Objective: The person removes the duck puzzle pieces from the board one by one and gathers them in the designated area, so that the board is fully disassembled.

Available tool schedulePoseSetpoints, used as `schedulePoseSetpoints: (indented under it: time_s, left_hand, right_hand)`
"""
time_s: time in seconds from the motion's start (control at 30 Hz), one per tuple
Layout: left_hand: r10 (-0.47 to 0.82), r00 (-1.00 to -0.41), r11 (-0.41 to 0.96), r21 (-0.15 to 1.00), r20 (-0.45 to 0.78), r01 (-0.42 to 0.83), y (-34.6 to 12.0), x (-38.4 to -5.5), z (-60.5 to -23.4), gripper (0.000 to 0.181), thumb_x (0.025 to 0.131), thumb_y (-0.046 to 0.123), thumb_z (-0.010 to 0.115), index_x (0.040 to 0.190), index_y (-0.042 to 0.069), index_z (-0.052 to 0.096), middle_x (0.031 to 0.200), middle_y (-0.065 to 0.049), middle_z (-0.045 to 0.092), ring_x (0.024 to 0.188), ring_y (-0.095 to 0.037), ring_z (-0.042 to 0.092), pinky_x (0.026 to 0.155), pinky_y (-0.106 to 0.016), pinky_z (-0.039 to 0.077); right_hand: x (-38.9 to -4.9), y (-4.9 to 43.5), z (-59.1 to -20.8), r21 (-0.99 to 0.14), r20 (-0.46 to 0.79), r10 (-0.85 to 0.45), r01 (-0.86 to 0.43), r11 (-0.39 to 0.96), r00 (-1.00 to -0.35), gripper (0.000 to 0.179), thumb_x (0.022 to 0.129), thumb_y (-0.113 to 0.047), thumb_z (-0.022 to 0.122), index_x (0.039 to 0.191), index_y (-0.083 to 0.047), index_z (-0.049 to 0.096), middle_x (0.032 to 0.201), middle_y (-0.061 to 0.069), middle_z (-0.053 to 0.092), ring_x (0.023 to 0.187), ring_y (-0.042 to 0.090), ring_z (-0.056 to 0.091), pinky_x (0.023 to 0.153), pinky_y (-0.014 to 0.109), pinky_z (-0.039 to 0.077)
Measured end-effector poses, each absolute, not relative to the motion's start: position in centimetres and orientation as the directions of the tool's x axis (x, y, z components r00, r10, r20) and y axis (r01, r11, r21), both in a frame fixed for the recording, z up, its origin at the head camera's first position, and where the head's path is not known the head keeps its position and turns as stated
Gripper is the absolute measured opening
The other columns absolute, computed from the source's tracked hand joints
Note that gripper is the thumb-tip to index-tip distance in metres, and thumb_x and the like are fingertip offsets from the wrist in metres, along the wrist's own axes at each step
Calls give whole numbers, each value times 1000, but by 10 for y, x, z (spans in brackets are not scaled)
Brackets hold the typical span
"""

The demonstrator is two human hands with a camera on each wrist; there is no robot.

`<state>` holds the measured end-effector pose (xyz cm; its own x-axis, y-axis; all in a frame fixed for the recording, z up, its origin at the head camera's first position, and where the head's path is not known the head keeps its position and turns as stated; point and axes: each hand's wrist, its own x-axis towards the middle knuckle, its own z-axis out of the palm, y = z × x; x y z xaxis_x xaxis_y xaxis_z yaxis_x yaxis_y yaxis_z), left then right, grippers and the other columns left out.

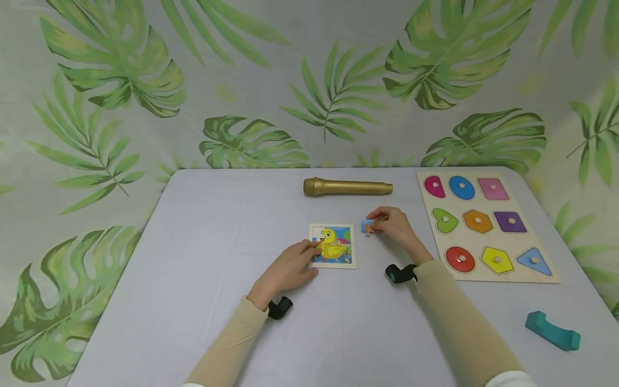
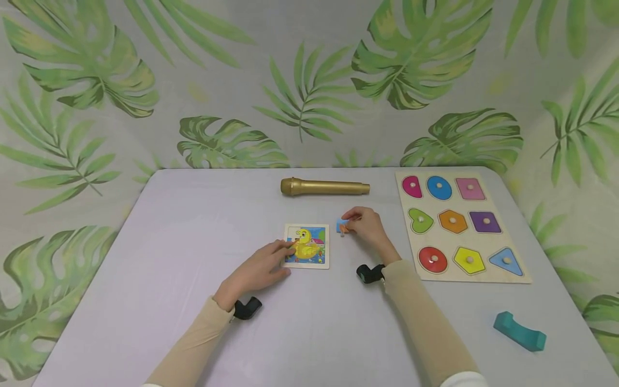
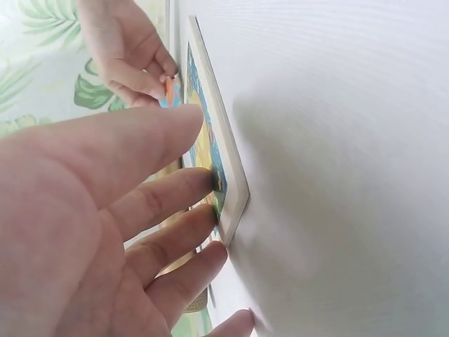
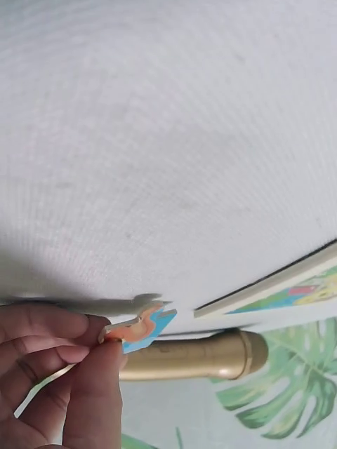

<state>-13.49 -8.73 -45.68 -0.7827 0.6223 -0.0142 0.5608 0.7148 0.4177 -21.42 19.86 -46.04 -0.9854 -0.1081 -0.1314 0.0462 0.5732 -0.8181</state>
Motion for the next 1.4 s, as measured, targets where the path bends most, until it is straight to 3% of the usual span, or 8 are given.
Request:
schedulePoseSetpoints:
  time_s: [0.4,0.63,0.83,1.07,1.4]
  left_hand:
    - [578,-816,723,445,31,529,-82,-138,-455,39,93,19,64,128,2,60,134,-11,49,123,-27,45,100,-46,38]
    - [633,-771,673,447,62,589,-77,-137,-457,39,95,17,61,130,1,57,138,-14,46,128,-30,40,102,-48,34]
    - [657,-754,677,441,-2,589,-74,-138,-458,45,97,21,57,138,4,51,146,-11,40,134,-28,35,107,-47,30]
    - [659,-752,687,427,-24,588,-73,-137,-461,47,97,22,58,140,6,49,148,-9,38,134,-26,34,108,-42,31]
    - [674,-739,670,428,-8,607,-71,-136,-458,47,96,20,59,138,2,49,145,-14,41,131,-29,37,105,-42,35]
  right_hand:
    - [-217,194,-468,-719,-34,-137,-71,691,-990,13,83,4,62,95,6,66,84,13,60,78,24,54,66,29,44]
    - [-217,192,-468,-682,37,-176,-154,715,-984,9,81,7,62,89,6,65,84,14,55,79,26,52,68,32,43]
    - [-216,177,-462,-752,35,-230,-177,635,-973,12,85,5,62,97,3,66,90,13,60,81,25,55,67,31,48]
    - [-213,152,-461,-794,12,-411,-259,550,-911,18,86,5,61,103,1,66,94,10,63,85,24,56,79,36,48]
    - [-211,131,-462,-679,-46,-518,-353,643,-854,34,84,2,64,117,-7,68,106,12,52,94,26,49,81,38,43]
